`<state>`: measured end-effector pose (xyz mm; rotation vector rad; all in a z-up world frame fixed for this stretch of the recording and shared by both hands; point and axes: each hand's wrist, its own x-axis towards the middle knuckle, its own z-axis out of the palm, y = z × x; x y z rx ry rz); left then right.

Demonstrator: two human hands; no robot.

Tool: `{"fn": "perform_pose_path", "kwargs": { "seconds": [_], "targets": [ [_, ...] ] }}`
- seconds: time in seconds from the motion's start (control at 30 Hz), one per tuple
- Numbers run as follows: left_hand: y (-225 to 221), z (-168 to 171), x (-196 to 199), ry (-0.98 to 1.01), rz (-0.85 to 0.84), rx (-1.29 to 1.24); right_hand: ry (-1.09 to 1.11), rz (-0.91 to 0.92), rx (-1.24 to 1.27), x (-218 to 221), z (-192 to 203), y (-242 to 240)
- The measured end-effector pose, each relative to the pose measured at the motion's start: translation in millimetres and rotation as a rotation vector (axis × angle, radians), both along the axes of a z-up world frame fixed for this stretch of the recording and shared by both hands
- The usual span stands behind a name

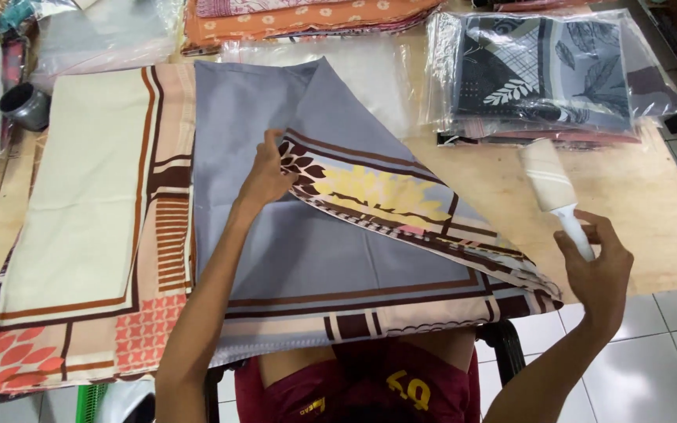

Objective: Using a lint roller to remove lint and debris from a patterned scarf on a work table.

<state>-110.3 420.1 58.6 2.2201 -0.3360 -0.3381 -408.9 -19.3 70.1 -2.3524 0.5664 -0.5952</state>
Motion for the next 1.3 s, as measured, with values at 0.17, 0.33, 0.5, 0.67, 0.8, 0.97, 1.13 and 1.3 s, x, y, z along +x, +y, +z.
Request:
{"fn": "perform_pose_path", "kwargs": {
  "seconds": [0.17,0.33,0.5,0.67,0.8,0.97,1.13,1.3],
  "targets": [
    [2.0,-6.4,-15.1,-0.02,0.05,-0.093,0.153,-0.036,-0.144,-4.8,-27.6,-27.9],
    [3.5,-13.9,-24.3,-0.041,0.106,-0.114,0.146,-0.043,-0.176,-9.2,-30.5,-29.9],
    [5.2,-6.0,-30.2,-0.169,0.04,-0.236,0.18,-0.022,-0.183,3.0,-20.9,-26.8],
    [5.1,-4.9,-32.2,-0.146,0.041,-0.286,0.275,-0.029,-0.134,20.0,-16.6,-36.7],
    [8.1,-17.0,-24.0,-0.196,0.05,-0.263,0.259,-0.104,-0.285,25.0,-38.3,-57.9],
    [0.1,-11.3,-31.4,-0.3,-0.008,-0.301,0.286,-0.152,-0.238,37.4,-28.1,-34.0],
    [-14.1,32.7,-56.0,-0.551,-0.017,-0.43,0.258,-0.196,-0.171,46.2,-0.7,-3.3],
    [-14.6,120.1,-111.0,-0.59,-0.044,-0.584,-0.063,0.114,-0.034,68.5,45.6,33.5]
  ]
}}
